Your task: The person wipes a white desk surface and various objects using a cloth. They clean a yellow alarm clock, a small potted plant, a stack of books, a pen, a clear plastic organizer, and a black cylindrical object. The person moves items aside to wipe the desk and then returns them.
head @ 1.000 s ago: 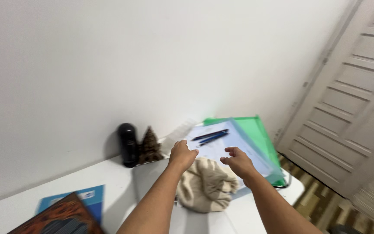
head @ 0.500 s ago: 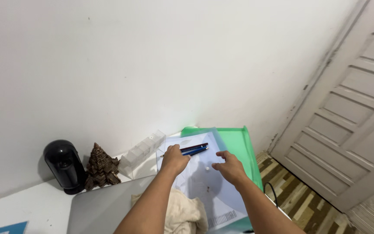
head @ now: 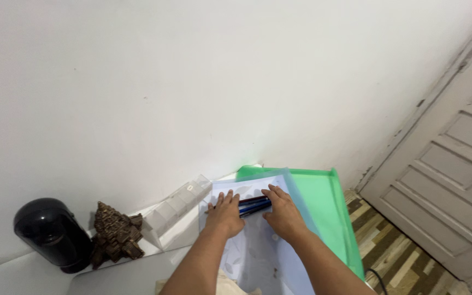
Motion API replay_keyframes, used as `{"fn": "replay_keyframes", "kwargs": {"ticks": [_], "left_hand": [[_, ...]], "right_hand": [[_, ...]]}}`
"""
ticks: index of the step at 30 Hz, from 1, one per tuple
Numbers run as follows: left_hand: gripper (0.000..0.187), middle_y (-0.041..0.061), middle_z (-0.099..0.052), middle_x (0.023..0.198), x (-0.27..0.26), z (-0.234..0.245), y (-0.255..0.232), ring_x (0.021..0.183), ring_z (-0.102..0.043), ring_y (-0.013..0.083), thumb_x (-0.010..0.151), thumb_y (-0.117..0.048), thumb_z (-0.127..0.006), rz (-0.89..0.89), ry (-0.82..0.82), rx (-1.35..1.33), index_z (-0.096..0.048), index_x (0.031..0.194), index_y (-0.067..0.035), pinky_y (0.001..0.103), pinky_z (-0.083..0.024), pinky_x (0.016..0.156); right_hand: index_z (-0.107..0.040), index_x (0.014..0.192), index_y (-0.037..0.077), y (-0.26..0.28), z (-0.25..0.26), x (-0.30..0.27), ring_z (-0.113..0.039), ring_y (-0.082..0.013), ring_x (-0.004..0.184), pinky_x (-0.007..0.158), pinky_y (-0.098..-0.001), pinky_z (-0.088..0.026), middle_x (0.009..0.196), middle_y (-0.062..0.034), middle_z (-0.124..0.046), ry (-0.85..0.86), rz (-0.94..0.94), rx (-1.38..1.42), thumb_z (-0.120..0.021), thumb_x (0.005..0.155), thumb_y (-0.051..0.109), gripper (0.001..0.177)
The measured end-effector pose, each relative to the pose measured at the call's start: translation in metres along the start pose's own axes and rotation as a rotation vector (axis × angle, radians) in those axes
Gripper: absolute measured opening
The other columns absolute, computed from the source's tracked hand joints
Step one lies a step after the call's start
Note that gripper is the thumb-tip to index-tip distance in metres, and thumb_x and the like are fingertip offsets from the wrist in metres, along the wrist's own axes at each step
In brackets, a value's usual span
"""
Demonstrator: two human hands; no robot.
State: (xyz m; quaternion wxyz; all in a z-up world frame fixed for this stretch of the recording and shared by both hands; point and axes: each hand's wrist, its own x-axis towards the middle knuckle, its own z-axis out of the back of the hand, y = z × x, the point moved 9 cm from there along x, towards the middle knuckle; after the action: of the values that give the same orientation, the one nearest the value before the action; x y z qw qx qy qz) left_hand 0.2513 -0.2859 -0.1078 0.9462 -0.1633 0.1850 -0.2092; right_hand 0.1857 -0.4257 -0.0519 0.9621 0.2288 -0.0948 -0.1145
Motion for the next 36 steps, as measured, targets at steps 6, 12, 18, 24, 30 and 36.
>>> {"fn": "replay_keyframes", "kwargs": {"ticks": [6,12,18,24,30,36], "left_hand": [[0.068,0.005,-0.031,0.162,0.006,-0.011,-0.001,0.153,-0.022,0.0251,0.1,-0.027,-0.062,-0.05,-0.041,0.054,-0.029,0.157,-0.015,0.057,-0.016,0.126],[0.034,0.013,-0.052,0.134,0.009,-0.017,-0.002,0.129,-0.049,0.0317,0.094,-0.007,-0.062,-0.111,-0.154,0.087,-0.056,0.127,-0.002,0.045,-0.047,0.106],[0.036,0.017,-0.052,0.137,0.002,-0.038,-0.005,0.131,-0.05,0.0348,0.096,-0.006,-0.06,-0.108,-0.071,0.088,-0.051,0.131,-0.003,0.046,-0.046,0.108],[0.04,0.02,-0.049,0.145,-0.017,-0.041,-0.004,0.134,-0.05,0.0376,0.099,-0.006,-0.055,-0.012,-0.012,-0.066,-0.045,0.138,-0.001,0.045,-0.049,0.108],[0.037,0.023,-0.054,0.139,-0.054,0.012,0.014,0.125,-0.06,0.0395,0.098,-0.003,-0.049,0.022,-0.112,-0.159,-0.048,0.135,-0.003,0.049,-0.052,0.104],[0.026,0.024,-0.069,0.119,-0.123,0.062,0.053,0.117,-0.066,0.0397,0.102,-0.008,-0.043,0.078,-0.189,-0.264,-0.049,0.127,-0.002,0.052,-0.053,0.1]], "right_hand": [[-0.046,0.152,0.023,-0.009,-0.029,0.011,-0.024,-0.0211,0.152,0.125,-0.0457,-0.017,0.161,0.0013,-0.035,0.125,0.01,-0.155,-0.072,0.087,0.012,0.071],[-0.05,0.146,0.022,0.001,-0.028,0.0,-0.031,-0.0207,0.15,0.127,-0.0431,-0.021,0.156,0.0049,-0.045,0.168,0.004,-0.2,-0.071,0.087,0.013,0.063],[-0.05,0.146,0.023,0.002,-0.031,-0.011,-0.026,-0.0197,0.152,0.127,-0.0444,-0.018,0.16,0.0041,-0.039,0.195,-0.026,-0.168,-0.069,0.088,0.01,0.062],[-0.048,0.147,0.021,0.009,-0.021,-0.025,-0.03,-0.0233,0.152,0.124,-0.0379,-0.028,0.162,-0.001,-0.037,0.175,0.029,-0.076,-0.074,0.083,0.008,0.07],[-0.044,0.151,0.024,0.028,0.003,-0.045,-0.042,-0.0277,0.144,0.118,-0.0376,-0.04,0.162,-0.0057,-0.036,0.173,-0.027,0.037,-0.075,0.084,0.013,0.074],[-0.047,0.149,0.021,0.077,0.013,-0.067,-0.056,-0.0283,0.134,0.112,-0.0388,-0.046,0.153,-0.0079,-0.05,0.19,-0.028,0.085,-0.074,0.086,0.018,0.069]]}}
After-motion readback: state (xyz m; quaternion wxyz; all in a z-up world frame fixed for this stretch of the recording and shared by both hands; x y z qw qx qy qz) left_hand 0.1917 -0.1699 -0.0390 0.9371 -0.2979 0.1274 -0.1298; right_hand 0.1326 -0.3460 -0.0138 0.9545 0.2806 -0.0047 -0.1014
